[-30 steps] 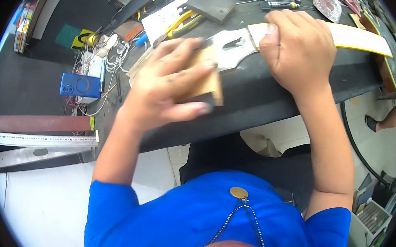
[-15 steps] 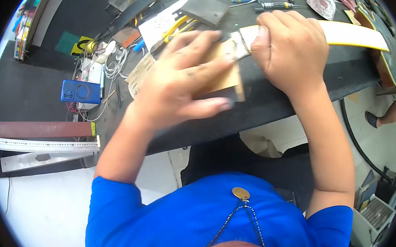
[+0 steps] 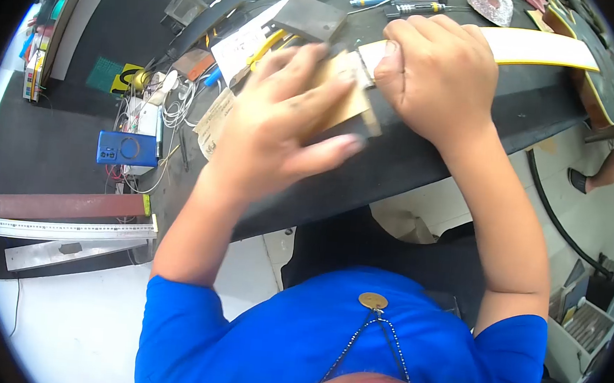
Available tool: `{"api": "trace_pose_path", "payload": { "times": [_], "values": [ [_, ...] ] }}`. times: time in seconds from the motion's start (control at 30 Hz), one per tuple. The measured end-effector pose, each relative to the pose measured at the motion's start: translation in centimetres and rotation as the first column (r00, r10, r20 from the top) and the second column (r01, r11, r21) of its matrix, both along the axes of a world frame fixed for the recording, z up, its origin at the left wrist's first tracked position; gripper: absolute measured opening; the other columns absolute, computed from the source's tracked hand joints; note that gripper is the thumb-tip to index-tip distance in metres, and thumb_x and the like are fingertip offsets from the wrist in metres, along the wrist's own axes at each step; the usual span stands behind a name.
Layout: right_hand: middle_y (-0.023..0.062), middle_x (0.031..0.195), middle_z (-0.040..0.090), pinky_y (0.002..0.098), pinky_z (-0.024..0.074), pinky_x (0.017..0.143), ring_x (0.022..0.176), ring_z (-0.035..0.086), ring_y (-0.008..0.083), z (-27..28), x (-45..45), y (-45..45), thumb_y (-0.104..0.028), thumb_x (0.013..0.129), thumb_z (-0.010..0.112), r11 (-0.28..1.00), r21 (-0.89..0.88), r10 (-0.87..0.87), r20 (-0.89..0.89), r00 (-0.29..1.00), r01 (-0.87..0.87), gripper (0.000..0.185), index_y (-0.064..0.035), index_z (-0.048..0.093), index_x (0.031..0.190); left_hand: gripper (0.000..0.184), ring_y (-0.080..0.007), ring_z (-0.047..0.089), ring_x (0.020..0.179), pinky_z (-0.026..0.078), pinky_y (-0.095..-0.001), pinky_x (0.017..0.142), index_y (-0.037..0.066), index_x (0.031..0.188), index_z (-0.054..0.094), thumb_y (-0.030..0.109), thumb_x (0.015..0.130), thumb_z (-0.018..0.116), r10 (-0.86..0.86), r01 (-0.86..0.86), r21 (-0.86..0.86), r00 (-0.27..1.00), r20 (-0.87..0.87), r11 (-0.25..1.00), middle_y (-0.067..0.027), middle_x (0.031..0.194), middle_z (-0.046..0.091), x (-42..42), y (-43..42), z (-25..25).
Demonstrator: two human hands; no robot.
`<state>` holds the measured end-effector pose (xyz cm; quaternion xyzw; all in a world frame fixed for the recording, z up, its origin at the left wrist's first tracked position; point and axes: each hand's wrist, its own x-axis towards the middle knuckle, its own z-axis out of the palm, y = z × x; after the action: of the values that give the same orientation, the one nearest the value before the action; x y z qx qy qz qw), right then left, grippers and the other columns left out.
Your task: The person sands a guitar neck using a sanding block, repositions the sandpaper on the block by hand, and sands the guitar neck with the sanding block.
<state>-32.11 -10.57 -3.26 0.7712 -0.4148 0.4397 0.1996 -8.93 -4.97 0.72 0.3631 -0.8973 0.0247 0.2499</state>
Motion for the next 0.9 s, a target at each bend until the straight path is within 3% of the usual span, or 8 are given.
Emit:
{"api": "trace_pose_path", "payload": {
  "times": [0.1,0.23,0.37,0.5,0.6,0.63,0.73,0.9],
  "values": [
    [0.0024,0.081,0.07,0.0414,0.0477,0.073,0.081,0.068,0.0252,-0.3,-0.1,-0.4,-0.027,0.088,0.063,0.998,0.049,-0.031,-0.01,0.999,0.032,0.019,-0.0103,0.072,0.087,0.057,-0.0482,0.062,0.124,0.052,-0.0513,0.107,0.003,0.126,0.077,0.035,0.08,0.088,0.171,-0.168,0.149,0.985,-0.005,0.974,-0.028,0.137,0.065,2.2,-2.2,0.2],
    [0.0033,0.07,0.068,0.0418,0.0491,0.072,0.074,0.068,0.0246,-0.9,0.1,-1.0,-0.029,0.085,0.067,0.996,-0.085,0.018,0.073,0.997,-0.012,0.02,-0.0132,0.069,0.072,0.051,-0.0462,0.064,0.12,0.053,-0.0494,0.105,0.004,0.124,0.075,0.034,0.084,0.086,0.002,-0.004,-0.054,0.999,-0.034,0.999,-0.0264,0.133,0.066,-1.3,0.2,-0.1],
    [0.0039,0.07,0.068,0.0417,0.0492,0.072,0.075,0.068,0.0247,-0.5,0.1,-0.9,-0.029,0.084,0.067,0.999,-0.048,-0.024,0.035,0.999,0.026,0.02,-0.0127,0.069,0.072,0.057,-0.0444,0.065,0.126,0.053,-0.0467,0.108,0.006,0.132,0.077,0.03,0.081,0.085,0.194,-0.188,0.127,0.98,-0.033,0.974,-0.0261,0.143,0.067,0.7,-1.8,0.6],
    [0.0044,0.071,0.068,0.042,0.0489,0.072,0.074,0.067,0.0252,-0.6,0.1,-0.7,-0.029,0.083,0.067,0.999,-0.036,-0.009,0.05,0.999,0.011,0.02,-0.0128,0.069,0.072,0.058,-0.0443,0.064,0.13,0.051,-0.0454,0.111,0.005,0.134,0.076,0.029,0.082,0.085,0.053,-0.053,-0.006,0.999,0.008,0.999,-0.028,0.145,0.065,-0.9,0.8,0.2],
    [0.004,0.072,0.068,0.0422,0.0487,0.072,0.075,0.067,0.0249,-0.6,-0.1,-0.7,-0.029,0.083,0.067,0.999,-0.027,-0.03,0.04,0.999,0.031,0.02,-0.013,0.068,0.072,0.052,-0.0467,0.061,0.122,0.051,-0.0524,0.106,0.003,0.124,0.076,0.032,0.082,0.087,0.151,-0.152,0.093,0.988,0.018,0.984,-0.0277,0.137,0.064,1.2,-1.6,0.5],
    [0.0039,0.073,0.068,0.0422,0.0486,0.072,0.075,0.067,0.0247,-0.7,-0.1,-0.7,-0.03,0.084,0.067,1.0,-0.025,-0.016,0.041,0.999,0.017,0.02,-0.013,0.068,0.072,0.055,-0.0496,0.058,0.127,0.05,-0.0546,0.108,0.004,0.125,0.078,0.034,0.08,0.089,0.168,-0.151,0.143,0.979,-0.118,0.978,-0.0289,0.14,0.063,0.6,-2.0,-0.1],
    [0.0033,0.072,0.067,0.0422,0.0485,0.072,0.075,0.066,0.0244,-0.7,0.2,-0.9,-0.03,0.084,0.068,0.999,-0.037,0.001,0.049,0.999,0.001,0.02,-0.0131,0.068,0.073,0.057,-0.05,0.058,0.128,0.05,-0.0549,0.109,0.004,0.126,0.078,0.034,0.079,0.09,-0.005,0.006,0.029,1.0,-0.029,1.0,-0.0281,0.141,0.063,-1.2,0.2,0.2],
    [0.0024,0.071,0.066,0.0419,0.0481,0.072,0.075,0.066,0.024,-0.5,0.4,-0.6,-0.03,0.083,0.068,1.0,-0.02,-0.007,0.035,0.999,0.008,0.019,-0.013,0.068,0.074,0.062,-0.0476,0.058,0.13,0.048,-0.0522,0.113,0.003,0.128,0.076,0.037,0.078,0.091,0.133,-0.116,0.173,0.987,-0.088,0.978,-0.0255,0.144,0.062,0.7,-2.2,0.2]
  ]
}}
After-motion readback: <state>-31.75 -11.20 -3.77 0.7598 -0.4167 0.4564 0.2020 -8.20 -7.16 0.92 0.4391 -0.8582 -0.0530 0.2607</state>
